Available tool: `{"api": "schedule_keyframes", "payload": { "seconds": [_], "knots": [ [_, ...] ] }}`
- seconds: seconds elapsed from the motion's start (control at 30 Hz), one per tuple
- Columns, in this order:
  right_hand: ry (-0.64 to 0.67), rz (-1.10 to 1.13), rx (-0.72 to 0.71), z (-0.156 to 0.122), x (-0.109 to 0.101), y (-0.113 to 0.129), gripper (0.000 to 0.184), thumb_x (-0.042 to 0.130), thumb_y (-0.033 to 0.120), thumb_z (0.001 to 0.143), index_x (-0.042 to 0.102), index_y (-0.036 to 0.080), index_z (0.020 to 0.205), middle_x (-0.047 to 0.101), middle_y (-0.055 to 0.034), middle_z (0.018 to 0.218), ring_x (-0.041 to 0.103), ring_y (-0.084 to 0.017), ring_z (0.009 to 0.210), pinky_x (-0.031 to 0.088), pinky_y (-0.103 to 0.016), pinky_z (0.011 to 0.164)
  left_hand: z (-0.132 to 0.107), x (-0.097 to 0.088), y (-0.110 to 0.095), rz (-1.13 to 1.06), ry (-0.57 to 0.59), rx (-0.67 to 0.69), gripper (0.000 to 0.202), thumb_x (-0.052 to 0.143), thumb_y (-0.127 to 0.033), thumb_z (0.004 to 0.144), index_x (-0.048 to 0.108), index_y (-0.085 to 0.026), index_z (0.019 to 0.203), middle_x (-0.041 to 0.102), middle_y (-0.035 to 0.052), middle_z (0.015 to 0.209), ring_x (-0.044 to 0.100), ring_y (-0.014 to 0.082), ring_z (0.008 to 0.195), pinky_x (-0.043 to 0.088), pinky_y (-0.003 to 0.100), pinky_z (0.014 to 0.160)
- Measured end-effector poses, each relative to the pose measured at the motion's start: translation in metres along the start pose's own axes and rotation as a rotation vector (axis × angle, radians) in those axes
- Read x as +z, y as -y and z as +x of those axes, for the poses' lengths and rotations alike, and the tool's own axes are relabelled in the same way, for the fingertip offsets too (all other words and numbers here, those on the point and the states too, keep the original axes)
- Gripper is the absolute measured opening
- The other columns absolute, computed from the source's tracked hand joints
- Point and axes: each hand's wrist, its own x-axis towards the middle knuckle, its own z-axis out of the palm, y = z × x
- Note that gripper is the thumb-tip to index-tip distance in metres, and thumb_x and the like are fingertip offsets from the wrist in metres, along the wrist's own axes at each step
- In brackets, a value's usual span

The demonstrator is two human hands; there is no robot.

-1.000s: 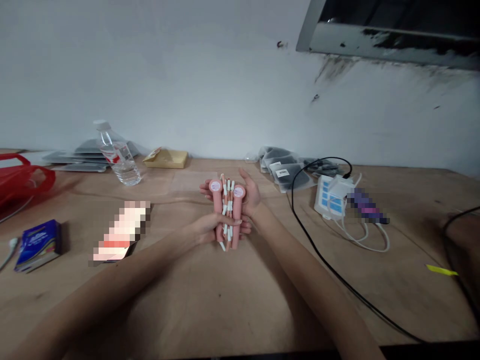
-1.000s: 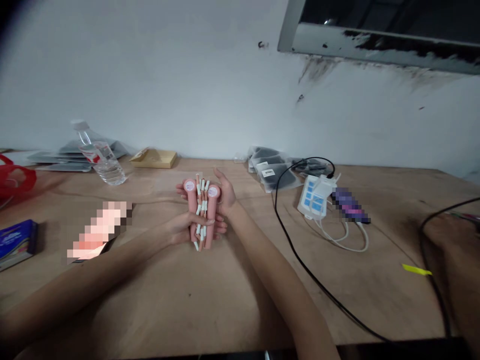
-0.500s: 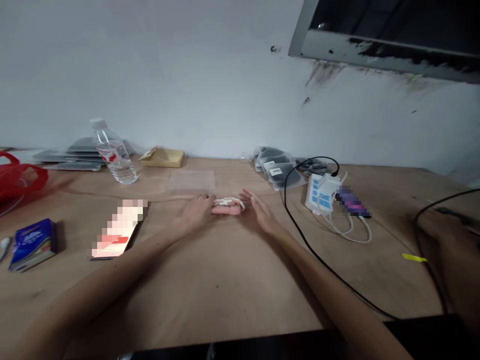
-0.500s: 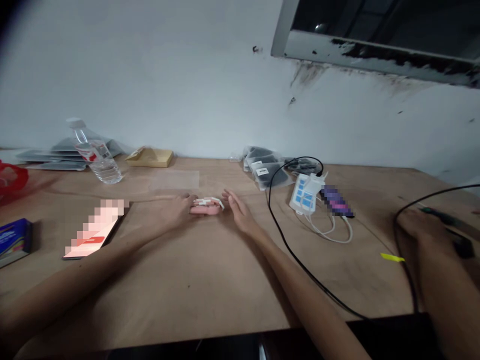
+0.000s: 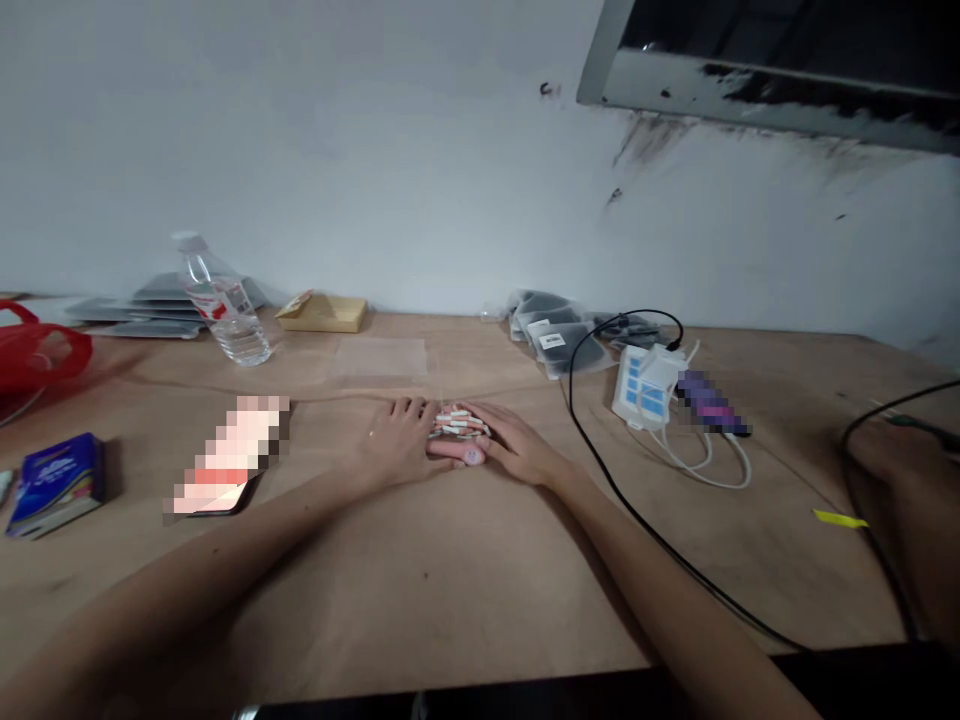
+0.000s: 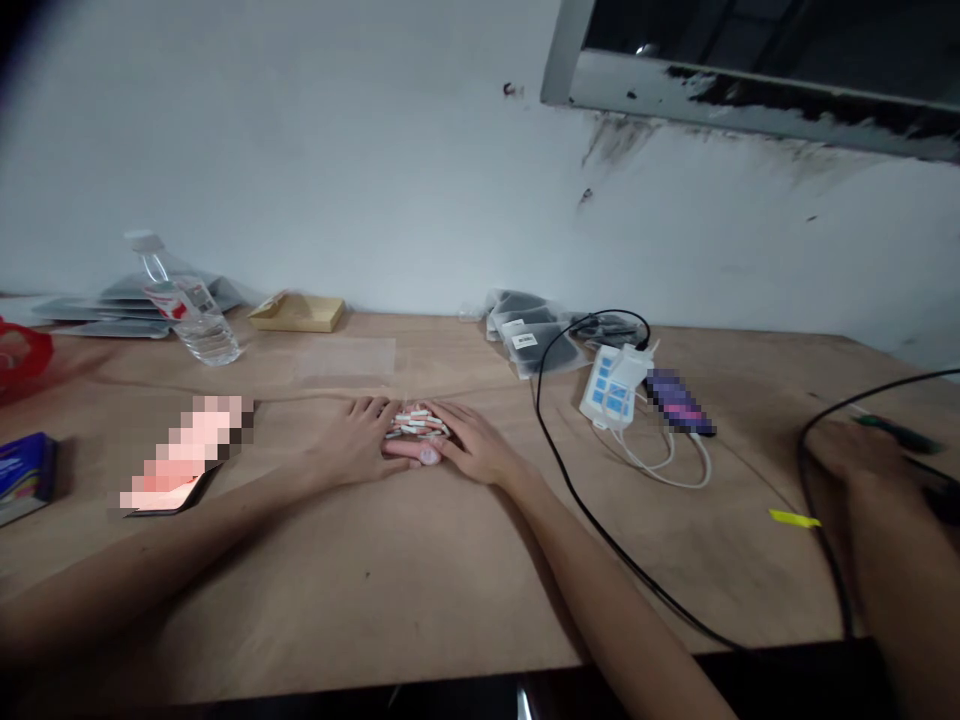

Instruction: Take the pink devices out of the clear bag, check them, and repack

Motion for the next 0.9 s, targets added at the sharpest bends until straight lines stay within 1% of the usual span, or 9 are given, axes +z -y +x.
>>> {"api": "schedule_keyframes", "payload": {
  "seconds": [0.1,0.23,0.3,0.43,0.5,0.57,0.67,0.83,0.9],
  "knots": [
    [0.010,0.019,0.000,0.000,0.000,0.002,0.060,0.058,0.048,0.098,0.043,0.031,0.154,0.050,-0.0088,0.154,0.048,-0.033,0.139,0.033,-0.058,0.116,-0.003,0.000,-0.003,-0.007,-0.022,0.004,0.074,0.058,-0.069,0.086,0.050,-0.015,0.136,0.058,0.0205,0.131,0.050,0.0407,0.120,0.036,0.051,0.100],
    [-0.023,0.073,0.038,0.002,0.000,0.005,0.049,0.046,0.047,0.104,0.048,0.033,0.150,0.053,-0.0057,0.152,0.048,-0.030,0.139,0.032,-0.057,0.117,-0.003,0.002,0.000,-0.035,-0.032,0.019,0.066,0.043,-0.065,0.096,0.051,-0.014,0.138,0.057,0.0217,0.132,0.050,0.0411,0.120,0.035,0.053,0.101],
    [-0.045,0.079,0.056,0.002,0.001,0.005,0.047,0.045,0.046,0.104,0.050,0.034,0.149,0.055,-0.0051,0.150,0.050,-0.029,0.137,0.033,-0.056,0.117,-0.002,0.003,0.004,-0.044,-0.027,0.028,0.063,0.038,-0.062,0.099,0.051,-0.015,0.138,0.057,0.0212,0.134,0.050,0.0400,0.121,0.034,0.053,0.102],
    [-0.015,0.024,0.025,0.002,0.001,0.005,0.056,0.058,0.045,0.098,0.046,0.030,0.152,0.055,-0.0092,0.150,0.051,-0.032,0.135,0.036,-0.057,0.114,0.000,0.004,0.010,-0.063,0.004,0.060,0.070,0.042,-0.069,0.096,0.048,-0.016,0.142,0.055,0.0202,0.138,0.048,0.0387,0.125,0.034,0.051,0.105],
    [-0.011,0.011,0.014,0.002,0.001,0.005,0.056,0.057,0.044,0.099,0.045,0.030,0.152,0.054,-0.0098,0.150,0.051,-0.032,0.135,0.037,-0.056,0.113,0.000,0.005,0.011,-0.057,0.026,0.072,0.073,0.045,-0.070,0.095,0.046,-0.016,0.144,0.054,0.0204,0.139,0.047,0.0388,0.126,0.035,0.050,0.104],
    [-0.013,0.017,0.026,0.003,0.000,0.006,0.052,0.053,0.043,0.101,0.046,0.031,0.151,0.055,-0.0091,0.150,0.052,-0.031,0.134,0.038,-0.056,0.113,0.000,0.005,0.012,-0.050,0.028,0.072,0.070,0.050,-0.066,0.095,0.046,-0.016,0.145,0.053,0.0201,0.140,0.047,0.0384,0.126,0.035,0.050,0.104],
    [-0.014,0.022,0.042,0.004,0.000,0.009,0.053,0.056,0.044,0.100,0.047,0.030,0.151,0.057,-0.0098,0.147,0.054,-0.031,0.132,0.040,-0.055,0.112,0.000,0.005,0.013,-0.059,0.012,0.085,0.067,0.054,-0.061,0.095,0.045,-0.018,0.146,0.053,0.0190,0.141,0.047,0.0380,0.127,0.035,0.051,0.105],
    [-0.019,-0.018,0.030,0.002,-0.001,0.007,0.062,0.063,0.048,0.095,0.045,0.031,0.152,0.053,-0.0109,0.150,0.051,-0.033,0.136,0.040,-0.058,0.112,0.003,0.004,0.021,-0.113,0.014,0.135,0.067,0.041,-0.066,0.098,0.045,-0.020,0.147,0.054,0.0174,0.140,0.048,0.0358,0.128,0.035,0.050,0.107],
    [-0.002,-0.068,0.041,0.001,-0.001,0.003,0.066,0.064,0.050,0.094,0.043,0.030,0.153,0.050,-0.0116,0.153,0.049,-0.034,0.139,0.039,-0.058,0.113,0.005,0.004,0.025,-0.104,0.034,0.158,0.068,0.042,-0.066,0.098,0.043,-0.020,0.147,0.053,0.0170,0.142,0.048,0.0353,0.130,0.036,0.049,0.108]
  ]
}}
